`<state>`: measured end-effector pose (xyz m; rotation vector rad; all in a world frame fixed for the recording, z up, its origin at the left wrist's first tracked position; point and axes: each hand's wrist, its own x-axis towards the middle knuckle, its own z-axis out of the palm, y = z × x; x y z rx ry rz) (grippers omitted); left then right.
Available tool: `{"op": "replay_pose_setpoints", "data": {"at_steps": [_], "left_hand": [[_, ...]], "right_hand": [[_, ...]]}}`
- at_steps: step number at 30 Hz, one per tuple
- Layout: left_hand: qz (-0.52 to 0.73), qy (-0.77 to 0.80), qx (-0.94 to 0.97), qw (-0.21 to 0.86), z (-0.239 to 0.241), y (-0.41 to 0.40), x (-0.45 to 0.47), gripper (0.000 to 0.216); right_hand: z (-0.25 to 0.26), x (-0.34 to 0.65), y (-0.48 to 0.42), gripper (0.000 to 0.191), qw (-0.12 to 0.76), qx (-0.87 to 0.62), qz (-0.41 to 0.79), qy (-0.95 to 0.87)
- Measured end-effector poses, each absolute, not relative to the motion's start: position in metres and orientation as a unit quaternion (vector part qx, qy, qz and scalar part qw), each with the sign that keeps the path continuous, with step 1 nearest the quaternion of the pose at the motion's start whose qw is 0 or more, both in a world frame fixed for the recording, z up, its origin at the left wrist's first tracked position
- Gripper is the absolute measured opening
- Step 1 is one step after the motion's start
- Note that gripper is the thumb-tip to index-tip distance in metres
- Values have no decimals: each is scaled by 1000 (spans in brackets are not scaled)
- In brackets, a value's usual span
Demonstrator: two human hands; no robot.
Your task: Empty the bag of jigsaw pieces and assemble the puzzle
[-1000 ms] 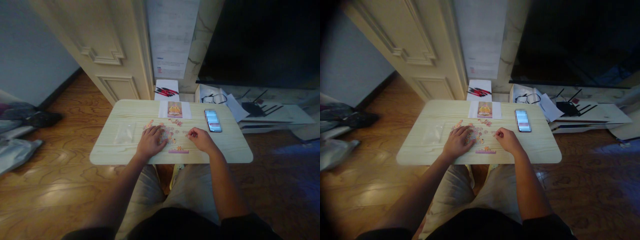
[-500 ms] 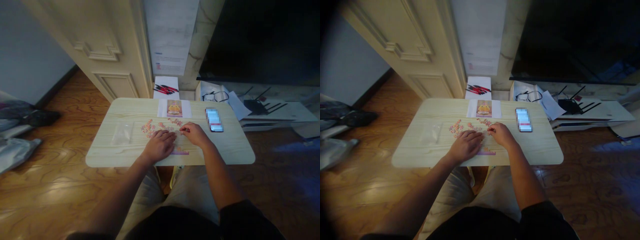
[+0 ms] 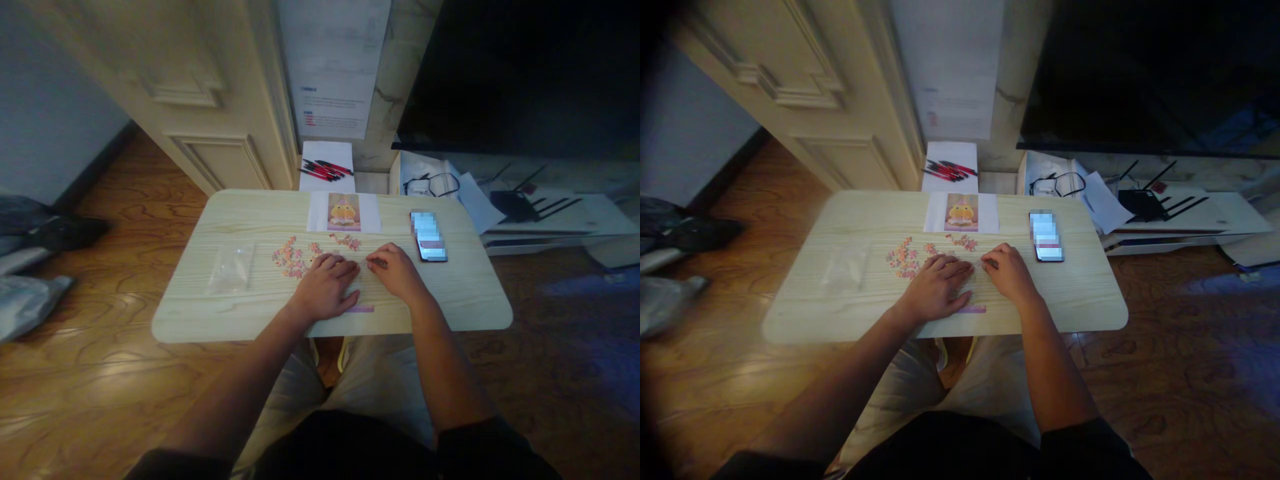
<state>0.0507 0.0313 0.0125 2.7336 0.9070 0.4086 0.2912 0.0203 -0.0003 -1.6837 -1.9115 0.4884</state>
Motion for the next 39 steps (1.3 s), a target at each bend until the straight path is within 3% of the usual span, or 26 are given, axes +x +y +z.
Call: {"op": "replay_pose_setpoints", "data": {"at_steps": [39], "left_hand": [[142, 313, 933, 110, 14, 34, 50, 56]], "right_hand": [[-11, 285, 28, 8, 289, -622, 219, -694]]}}
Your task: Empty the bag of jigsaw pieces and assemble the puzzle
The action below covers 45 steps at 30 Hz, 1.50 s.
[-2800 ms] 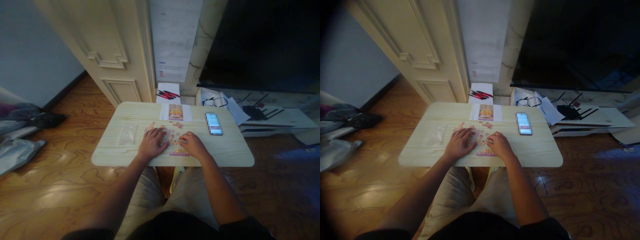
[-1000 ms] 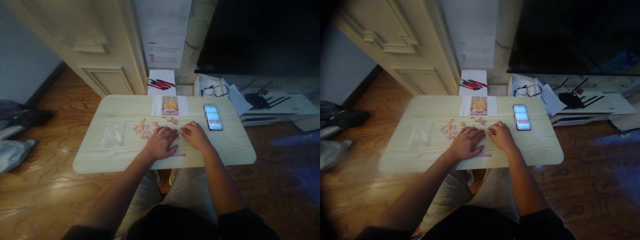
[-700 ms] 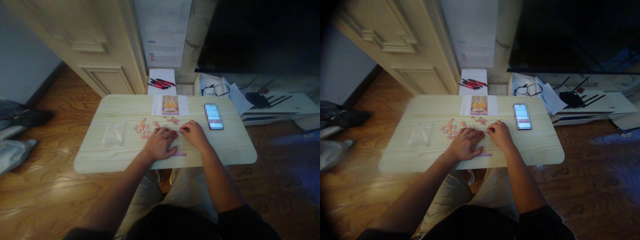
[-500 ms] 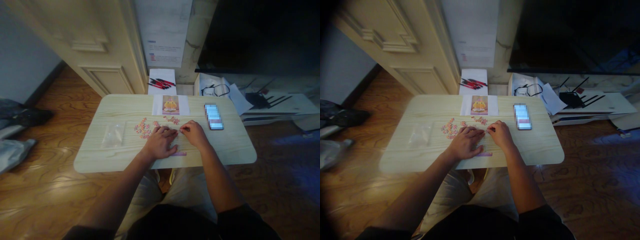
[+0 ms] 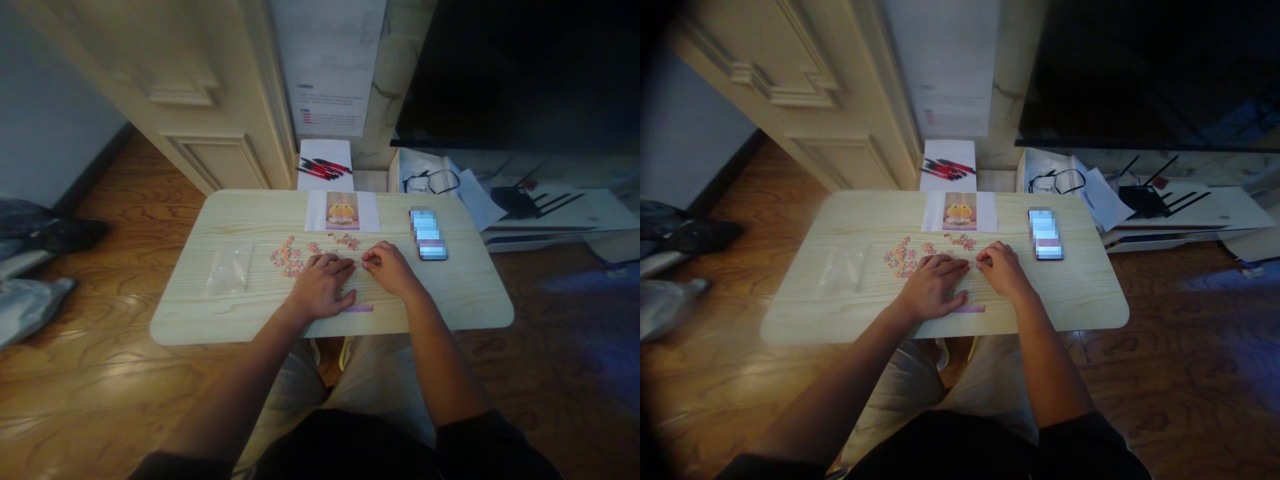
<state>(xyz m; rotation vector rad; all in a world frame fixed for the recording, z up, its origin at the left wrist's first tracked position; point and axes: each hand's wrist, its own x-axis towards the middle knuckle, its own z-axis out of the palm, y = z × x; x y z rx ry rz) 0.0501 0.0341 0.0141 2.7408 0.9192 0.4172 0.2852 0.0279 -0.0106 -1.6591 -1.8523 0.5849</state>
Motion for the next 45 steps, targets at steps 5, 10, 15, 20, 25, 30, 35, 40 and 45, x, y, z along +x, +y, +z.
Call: {"op": "replay_pose_setpoints", "data": {"at_steps": [5, 10, 15, 20, 25, 30, 35, 40, 45], "left_hand": [[144, 318, 930, 115, 14, 33, 51, 57], [150, 317, 929, 120, 13, 31, 52, 59], [170, 323, 921, 134, 14, 33, 49, 52], [218, 375, 893, 122, 17, 39, 25, 30], [188, 332, 917, 116, 15, 32, 10, 25], [170, 326, 926, 91, 8, 23, 12, 27], [191, 360, 910, 70, 3, 24, 1, 28], [220, 391, 890, 74, 0, 20, -7, 27], [226, 390, 889, 83, 0, 16, -3, 27]], "right_hand": [[-15, 281, 32, 9, 284, -637, 219, -682], [-10, 278, 32, 4, 277, -647, 209, -679], [-10, 277, 34, 6, 286, -647, 202, -677], [-9, 286, 32, 7, 323, -624, 219, -677], [-6, 283, 23, 9, 308, -619, 180, -699], [-5, 273, 14, 8, 277, -628, 154, -711], [-8, 279, 8, 9, 306, -633, 170, -691], [-13, 288, 4, 19, 334, -643, 188, -663], [-16, 286, 1, 19, 329, -645, 165, -669]]}}
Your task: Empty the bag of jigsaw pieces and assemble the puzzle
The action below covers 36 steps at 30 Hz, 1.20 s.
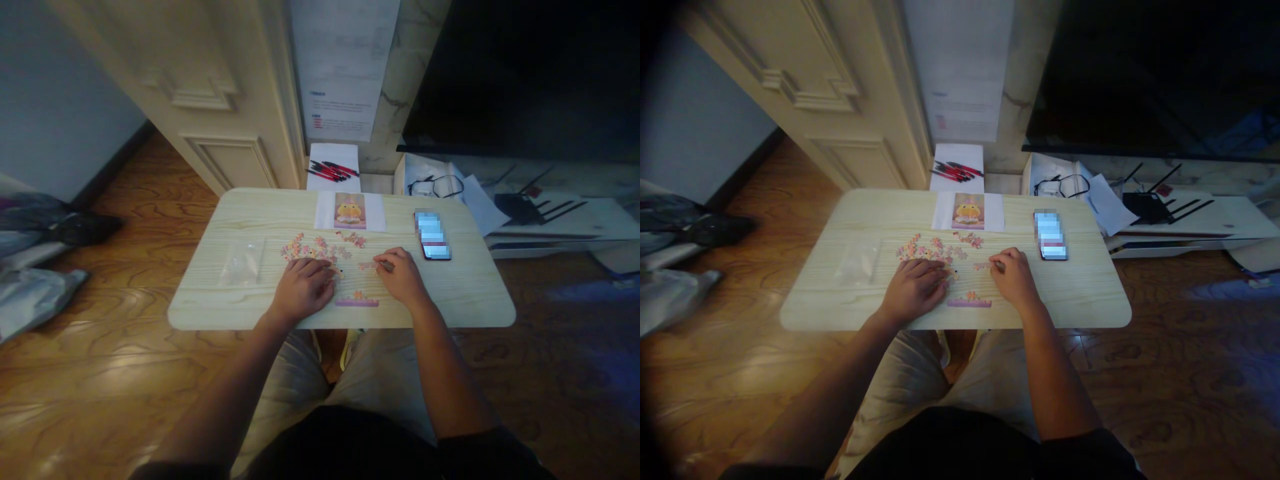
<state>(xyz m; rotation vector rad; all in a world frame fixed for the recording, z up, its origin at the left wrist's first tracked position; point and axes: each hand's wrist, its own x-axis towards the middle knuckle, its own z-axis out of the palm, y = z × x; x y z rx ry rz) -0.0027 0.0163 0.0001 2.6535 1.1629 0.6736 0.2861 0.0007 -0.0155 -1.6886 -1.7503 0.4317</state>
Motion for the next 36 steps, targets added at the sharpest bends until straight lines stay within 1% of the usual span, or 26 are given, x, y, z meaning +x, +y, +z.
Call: {"op": "replay_pose_setpoints", "data": {"at_steps": [4, 7, 13, 16, 20, 22, 29, 36], "left_hand": [[209, 387, 895, 77, 3, 19, 6, 26], [211, 402, 889, 66, 4, 21, 12, 25], [213, 380, 897, 78, 4, 14, 24, 27], [204, 348, 910, 96, 4, 9, 31, 31], [197, 335, 915, 105, 6, 7, 40, 43], [194, 334, 916, 106, 7, 7, 42, 46], [189, 335, 916, 113, 7, 6, 40, 45], [199, 325, 918, 109, 4, 2, 28, 29]], "right_hand": [[-13, 280, 0, 11, 318, -654, 141, -672], [-13, 278, 0, 10, 315, -652, 143, -675], [-18, 284, -1, 18, 355, -638, 185, -658], [-19, 288, -2, 22, 355, -632, 193, -661], [-18, 291, -4, 25, 348, -624, 191, -673], [-16, 293, -5, 26, 340, -620, 196, -680], [-9, 308, -8, 25, 324, -625, 207, -679], [-10, 300, -7, 15, 342, -629, 196, -670]]}}
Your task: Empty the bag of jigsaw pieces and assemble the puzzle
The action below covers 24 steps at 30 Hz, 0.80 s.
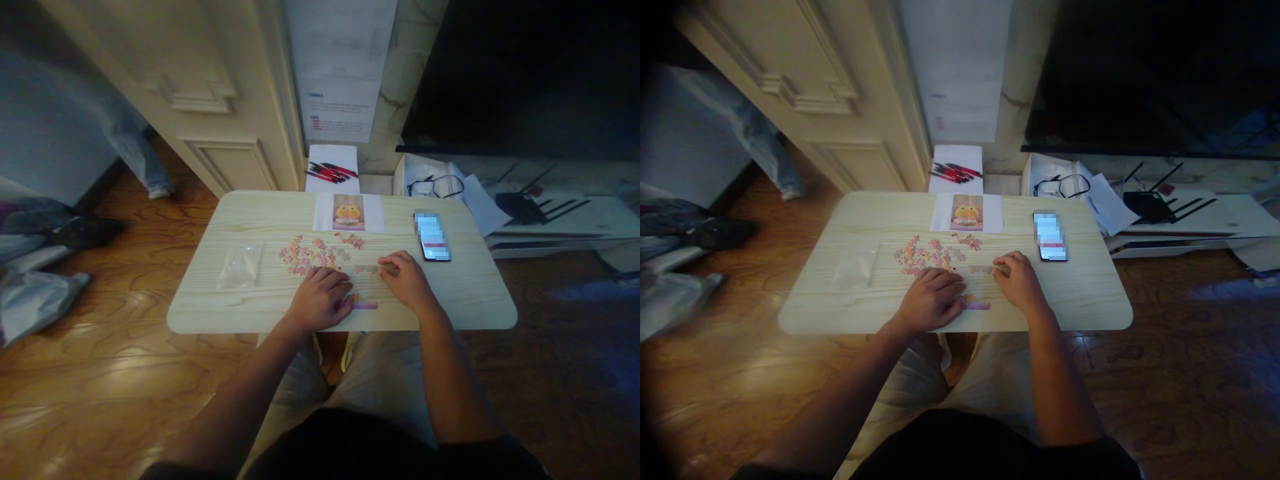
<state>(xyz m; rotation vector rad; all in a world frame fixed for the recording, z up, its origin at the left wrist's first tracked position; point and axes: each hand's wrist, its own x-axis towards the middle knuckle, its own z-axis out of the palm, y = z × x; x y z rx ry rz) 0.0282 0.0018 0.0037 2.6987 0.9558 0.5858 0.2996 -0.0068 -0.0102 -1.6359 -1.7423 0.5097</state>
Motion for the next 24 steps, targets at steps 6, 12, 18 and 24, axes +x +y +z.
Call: {"op": "replay_pose_setpoints", "data": {"at_steps": [6, 12, 18, 24], "left_hand": [[200, 333, 914, 115, -1, 2, 25, 27], [209, 353, 904, 119, -2, 1, 27, 30], [226, 349, 901, 121, -1, 1, 27, 31], [252, 415, 868, 103, 0, -1, 29, 33]], "right_hand": [[-8, 281, -9, 16, 336, -628, 168, -681], [-5, 262, -5, 14, 296, -613, 128, -722], [-3, 253, -2, 12, 282, -615, 130, -725], [-5, 253, -5, 14, 278, -613, 133, -727]]}}
